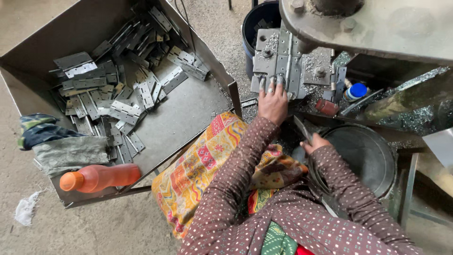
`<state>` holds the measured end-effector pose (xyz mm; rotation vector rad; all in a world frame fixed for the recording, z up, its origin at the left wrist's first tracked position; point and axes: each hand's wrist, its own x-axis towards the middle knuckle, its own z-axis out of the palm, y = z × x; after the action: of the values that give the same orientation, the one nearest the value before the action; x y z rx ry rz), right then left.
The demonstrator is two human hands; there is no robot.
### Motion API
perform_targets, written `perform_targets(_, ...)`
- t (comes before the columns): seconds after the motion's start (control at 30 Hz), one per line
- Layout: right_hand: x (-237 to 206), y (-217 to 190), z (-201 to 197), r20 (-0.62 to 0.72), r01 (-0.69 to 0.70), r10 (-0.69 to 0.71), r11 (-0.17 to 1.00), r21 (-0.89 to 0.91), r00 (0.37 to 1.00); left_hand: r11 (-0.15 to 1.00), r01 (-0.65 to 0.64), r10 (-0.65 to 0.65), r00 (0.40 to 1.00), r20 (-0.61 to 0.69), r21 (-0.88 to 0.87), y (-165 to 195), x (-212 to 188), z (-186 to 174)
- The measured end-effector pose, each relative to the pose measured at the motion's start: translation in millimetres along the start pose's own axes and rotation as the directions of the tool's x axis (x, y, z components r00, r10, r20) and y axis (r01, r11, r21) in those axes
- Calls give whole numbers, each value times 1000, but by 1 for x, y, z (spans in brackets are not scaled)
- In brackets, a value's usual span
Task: The person sits on the floor and repeatedly places small metal plates into a punch press, activates the press with a lever, and removes the finished pieces into a metal bin. The cycle of loading, pressing, and unloading continues throughout the clip.
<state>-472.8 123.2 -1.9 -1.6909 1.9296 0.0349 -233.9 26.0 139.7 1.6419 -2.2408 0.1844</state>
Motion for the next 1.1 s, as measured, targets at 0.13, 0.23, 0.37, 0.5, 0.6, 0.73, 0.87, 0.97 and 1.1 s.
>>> perform_targets(0.13, 2, 3, -11, 15, -37, 38, 995, -95, 999, 998, 64, -64, 998, -3, -6, 2, 22, 21)
perform_targets(0.23, -6, 1, 14, -31, -63, 60, 995, -73, 998, 1000, 19, -19, 998, 52, 10, -2, 27, 26)
perform_targets(0.37, -14, -5, 46, -206, -16, -7, 994, -112, 979, 1000, 19, -19, 1000, 13, -23, -7, 21, 17)
perform_targets(0.5, -8, -2, 35, -118, -1, 8, 998, 64, 993, 996, 21, -10, 993, 117, -89, -7, 12, 6)
perform_targets(0.6, 0, 2, 6, 17, -18, 17, 999, 34, 1000, 996, 9, -2, 997, 73, -89, -8, 17, 7)
perform_targets(0.73, 4, 2, -9, 41, -63, 67, 992, -106, 997, 985, 57, -40, 994, 104, -162, -11, 40, 21)
perform_targets(0.87, -7, 0, 23, 56, -175, 172, 983, 48, 983, 998, 11, 0, 988, 158, -66, -13, 57, 32)
perform_targets(0.97, -13, 0, 45, -189, -15, -1, 997, -82, 982, 996, 25, -15, 994, 112, -84, -14, 52, 32)
perform_targets(1.1, -8, 2, 36, -67, -15, 15, 1000, -7, 998, 990, 30, -12, 992, 129, -135, -16, 42, 27)
